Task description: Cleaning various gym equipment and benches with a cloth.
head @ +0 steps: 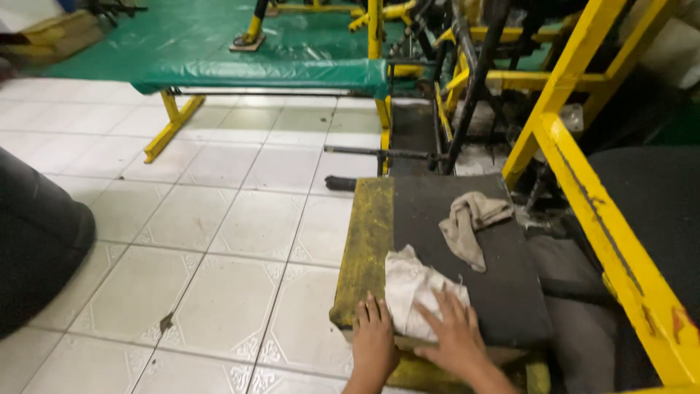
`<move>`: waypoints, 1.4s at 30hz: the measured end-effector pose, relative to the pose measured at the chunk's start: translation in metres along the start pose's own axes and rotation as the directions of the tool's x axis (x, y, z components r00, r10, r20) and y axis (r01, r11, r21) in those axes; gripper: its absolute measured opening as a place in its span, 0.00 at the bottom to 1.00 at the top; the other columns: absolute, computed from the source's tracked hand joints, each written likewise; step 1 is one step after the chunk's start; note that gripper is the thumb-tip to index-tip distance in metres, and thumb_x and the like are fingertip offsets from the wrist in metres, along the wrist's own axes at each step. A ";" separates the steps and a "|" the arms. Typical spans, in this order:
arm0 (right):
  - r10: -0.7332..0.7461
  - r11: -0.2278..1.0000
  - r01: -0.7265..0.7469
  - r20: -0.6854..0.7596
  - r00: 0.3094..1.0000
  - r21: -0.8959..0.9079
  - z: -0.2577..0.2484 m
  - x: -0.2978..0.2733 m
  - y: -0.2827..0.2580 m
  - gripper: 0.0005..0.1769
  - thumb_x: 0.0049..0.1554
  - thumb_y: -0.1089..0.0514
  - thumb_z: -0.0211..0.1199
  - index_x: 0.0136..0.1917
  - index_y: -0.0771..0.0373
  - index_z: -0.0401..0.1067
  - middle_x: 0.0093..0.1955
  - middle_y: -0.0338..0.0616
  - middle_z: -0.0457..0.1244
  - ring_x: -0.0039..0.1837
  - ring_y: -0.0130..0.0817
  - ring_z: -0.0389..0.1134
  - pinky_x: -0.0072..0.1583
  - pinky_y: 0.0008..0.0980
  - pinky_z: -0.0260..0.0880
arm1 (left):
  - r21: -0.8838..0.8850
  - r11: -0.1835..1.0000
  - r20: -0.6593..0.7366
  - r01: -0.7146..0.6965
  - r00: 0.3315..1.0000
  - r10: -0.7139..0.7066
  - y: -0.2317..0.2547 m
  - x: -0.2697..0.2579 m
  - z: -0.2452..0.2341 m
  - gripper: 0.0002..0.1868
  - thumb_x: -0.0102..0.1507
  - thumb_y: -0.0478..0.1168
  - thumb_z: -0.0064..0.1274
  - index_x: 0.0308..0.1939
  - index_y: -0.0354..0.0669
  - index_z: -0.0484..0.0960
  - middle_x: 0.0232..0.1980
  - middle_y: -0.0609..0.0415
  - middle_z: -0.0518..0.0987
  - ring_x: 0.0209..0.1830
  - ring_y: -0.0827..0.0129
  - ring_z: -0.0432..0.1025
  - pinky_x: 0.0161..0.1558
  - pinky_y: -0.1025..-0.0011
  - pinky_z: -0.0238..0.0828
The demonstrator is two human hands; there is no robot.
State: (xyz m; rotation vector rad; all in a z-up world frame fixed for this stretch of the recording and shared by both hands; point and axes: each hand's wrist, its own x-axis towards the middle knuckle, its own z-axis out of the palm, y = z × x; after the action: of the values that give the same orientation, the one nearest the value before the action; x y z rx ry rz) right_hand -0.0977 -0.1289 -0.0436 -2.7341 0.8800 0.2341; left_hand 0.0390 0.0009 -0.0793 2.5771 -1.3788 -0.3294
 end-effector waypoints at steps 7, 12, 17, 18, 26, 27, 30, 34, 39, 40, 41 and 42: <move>-0.018 0.993 0.024 0.052 0.998 -0.115 -0.048 0.017 -0.036 0.56 0.46 0.29 0.73 0.81 0.22 0.48 0.86 0.35 0.30 0.86 0.49 0.26 0.78 0.66 0.26 | 0.020 0.996 -0.121 -0.089 0.988 0.091 -0.014 -0.003 0.022 0.50 0.54 0.37 0.63 0.76 0.31 0.54 0.79 0.32 0.50 0.79 0.38 0.47 0.71 0.50 0.49; -0.111 0.993 0.112 0.030 0.993 -0.031 0.001 0.009 -0.017 0.49 0.51 0.40 0.71 0.80 0.27 0.53 0.85 0.31 0.39 0.85 0.44 0.32 0.80 0.58 0.29 | -0.161 0.987 0.077 -0.014 0.997 0.026 -0.018 -0.013 -0.019 0.49 0.56 0.41 0.60 0.77 0.37 0.51 0.80 0.37 0.49 0.80 0.41 0.45 0.75 0.52 0.44; -0.236 0.972 0.235 -0.027 0.971 -0.026 0.030 0.013 0.005 0.46 0.49 0.56 0.70 0.79 0.40 0.59 0.84 0.36 0.46 0.84 0.43 0.38 0.79 0.51 0.36 | -0.184 0.983 0.002 -0.002 1.000 0.002 -0.019 -0.011 0.003 0.54 0.52 0.42 0.62 0.76 0.31 0.48 0.80 0.34 0.46 0.81 0.40 0.42 0.75 0.51 0.41; -0.233 0.971 0.238 -0.147 0.961 0.018 0.037 0.022 0.011 0.45 0.48 0.57 0.70 0.77 0.43 0.61 0.83 0.39 0.49 0.83 0.44 0.42 0.78 0.51 0.39 | -0.139 0.990 -0.006 -0.010 1.000 0.009 -0.015 -0.013 0.003 0.55 0.52 0.42 0.62 0.76 0.29 0.47 0.80 0.31 0.46 0.80 0.38 0.41 0.74 0.49 0.40; -0.096 0.982 0.162 -0.483 0.870 0.098 0.063 0.100 0.005 0.37 0.47 0.64 0.67 0.71 0.56 0.66 0.77 0.48 0.55 0.80 0.50 0.49 0.76 0.52 0.46 | -0.044 0.999 0.080 -0.020 0.997 0.023 -0.020 0.000 0.018 0.57 0.52 0.44 0.64 0.76 0.27 0.45 0.80 0.28 0.44 0.80 0.36 0.41 0.73 0.48 0.43; -0.186 0.965 0.248 -0.448 0.875 0.083 0.068 0.097 0.000 0.39 0.45 0.65 0.66 0.71 0.55 0.67 0.75 0.49 0.56 0.79 0.50 0.50 0.76 0.52 0.45 | -0.051 0.999 0.099 0.014 0.995 -0.009 -0.017 0.005 0.014 0.53 0.54 0.46 0.62 0.75 0.27 0.48 0.79 0.28 0.46 0.80 0.36 0.43 0.73 0.48 0.45; -0.355 0.895 0.434 -0.422 0.834 0.106 0.061 0.086 -0.006 0.41 0.41 0.68 0.64 0.70 0.56 0.69 0.74 0.51 0.58 0.78 0.52 0.52 0.76 0.52 0.46 | 0.066 0.998 -0.100 0.012 0.995 -0.005 -0.029 0.029 0.087 0.38 0.61 0.44 0.54 0.68 0.25 0.58 0.76 0.25 0.53 0.76 0.31 0.50 0.70 0.46 0.53; -0.252 0.923 0.363 -0.511 0.822 0.130 0.097 0.155 0.049 0.39 0.40 0.68 0.65 0.68 0.61 0.69 0.73 0.59 0.57 0.75 0.58 0.56 0.75 0.47 0.52 | 0.312 0.950 -0.282 -0.032 0.951 0.124 -0.030 0.040 0.119 0.29 0.64 0.37 0.40 0.66 0.17 0.66 0.70 0.17 0.62 0.67 0.25 0.60 0.60 0.43 0.64; -0.201 0.953 0.295 -0.578 0.791 0.073 0.046 0.215 0.029 0.36 0.45 0.66 0.66 0.68 0.60 0.69 0.74 0.54 0.58 0.76 0.56 0.54 0.76 0.49 0.49 | 0.404 0.913 -0.330 -0.059 0.921 0.206 -0.037 0.041 0.123 0.28 0.64 0.36 0.40 0.65 0.18 0.66 0.68 0.17 0.63 0.66 0.26 0.62 0.59 0.43 0.66; -0.203 0.946 0.311 -0.592 0.780 0.085 0.042 0.217 0.018 0.36 0.44 0.67 0.66 0.68 0.60 0.69 0.74 0.52 0.58 0.77 0.54 0.53 0.76 0.49 0.48 | 0.410 0.911 -0.379 -0.041 0.901 0.211 -0.038 0.037 0.124 0.28 0.64 0.36 0.40 0.65 0.19 0.67 0.68 0.18 0.64 0.66 0.27 0.63 0.59 0.45 0.67; -0.205 0.946 0.313 -0.592 0.780 0.085 0.041 0.208 0.011 0.36 0.44 0.67 0.66 0.68 0.60 0.69 0.74 0.52 0.58 0.77 0.54 0.53 0.76 0.49 0.48 | 0.410 0.911 -0.380 -0.039 0.901 0.209 -0.039 0.037 0.128 0.28 0.64 0.36 0.40 0.65 0.19 0.67 0.68 0.18 0.64 0.66 0.27 0.63 0.59 0.45 0.67; -0.256 0.934 0.349 -0.538 0.803 0.077 0.039 0.198 0.004 0.38 0.43 0.68 0.65 0.69 0.59 0.68 0.75 0.51 0.57 0.78 0.54 0.53 0.76 0.50 0.47 | 0.424 0.905 -0.398 -0.027 0.893 0.213 -0.040 0.036 0.131 0.27 0.64 0.36 0.40 0.65 0.20 0.67 0.68 0.19 0.65 0.66 0.27 0.64 0.59 0.45 0.67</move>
State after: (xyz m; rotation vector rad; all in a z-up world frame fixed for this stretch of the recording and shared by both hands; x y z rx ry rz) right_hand 0.0559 -0.2294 -0.1273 -2.7482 0.5146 -0.6509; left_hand 0.0529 -0.0169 -0.2193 2.6132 -1.5440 0.5942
